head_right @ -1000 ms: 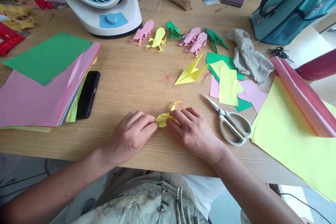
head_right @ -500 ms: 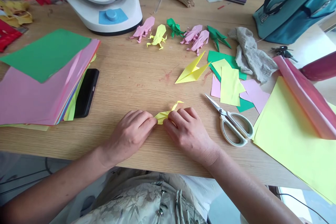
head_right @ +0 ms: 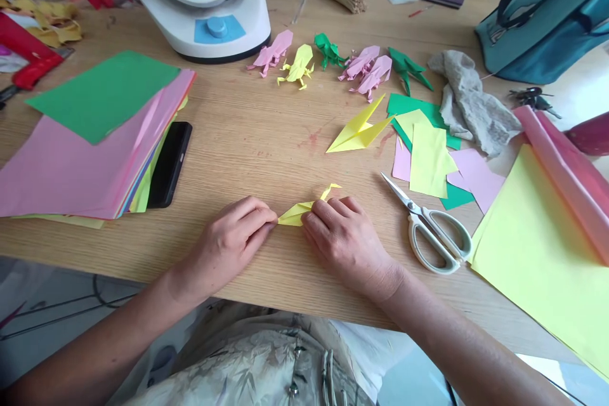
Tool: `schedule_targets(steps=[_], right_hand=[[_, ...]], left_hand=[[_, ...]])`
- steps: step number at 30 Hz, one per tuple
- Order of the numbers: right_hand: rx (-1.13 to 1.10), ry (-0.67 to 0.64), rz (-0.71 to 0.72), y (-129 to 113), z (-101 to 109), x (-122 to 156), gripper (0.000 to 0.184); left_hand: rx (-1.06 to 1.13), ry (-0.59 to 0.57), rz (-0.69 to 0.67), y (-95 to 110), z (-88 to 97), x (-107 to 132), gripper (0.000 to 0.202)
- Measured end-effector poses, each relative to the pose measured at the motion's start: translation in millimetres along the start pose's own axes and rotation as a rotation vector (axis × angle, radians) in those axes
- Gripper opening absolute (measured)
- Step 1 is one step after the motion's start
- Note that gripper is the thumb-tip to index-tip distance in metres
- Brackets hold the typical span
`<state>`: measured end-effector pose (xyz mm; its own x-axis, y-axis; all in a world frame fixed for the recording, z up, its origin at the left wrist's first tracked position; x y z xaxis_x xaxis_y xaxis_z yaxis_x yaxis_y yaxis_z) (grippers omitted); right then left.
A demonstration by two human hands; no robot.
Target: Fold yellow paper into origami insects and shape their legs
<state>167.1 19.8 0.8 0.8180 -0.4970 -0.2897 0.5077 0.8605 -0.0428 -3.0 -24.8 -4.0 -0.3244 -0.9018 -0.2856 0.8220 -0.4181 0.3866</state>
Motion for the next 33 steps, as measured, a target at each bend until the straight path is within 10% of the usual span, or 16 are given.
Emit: schedule_targets(steps=[6, 33], right_hand=[[0.085, -0.024, 0.09, -2.6, 2.5, -6.2, 0.022], [-0.312, -0.089, -0.141, 2.7, -2.0, -9.0, 0.013]], left_hand=[[-0.201, -0.022, -0.034, 5.2, 2.9, -2.5, 0.019], [0.129, -0.061, 0.248, 2.5, 3.0, -5.3, 0.019]])
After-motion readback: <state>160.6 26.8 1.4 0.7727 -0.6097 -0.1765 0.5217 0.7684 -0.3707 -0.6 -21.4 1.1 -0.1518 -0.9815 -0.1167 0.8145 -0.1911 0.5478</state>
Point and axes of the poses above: each hand's wrist, its own x-axis away from the middle knuckle, its own z-axis out of the back of the hand, y = z × x, the point moved 4 cm from there along -x, towards the middle knuckle, and after that the axes turned 3 degrees about x, right-handed, at the moved point
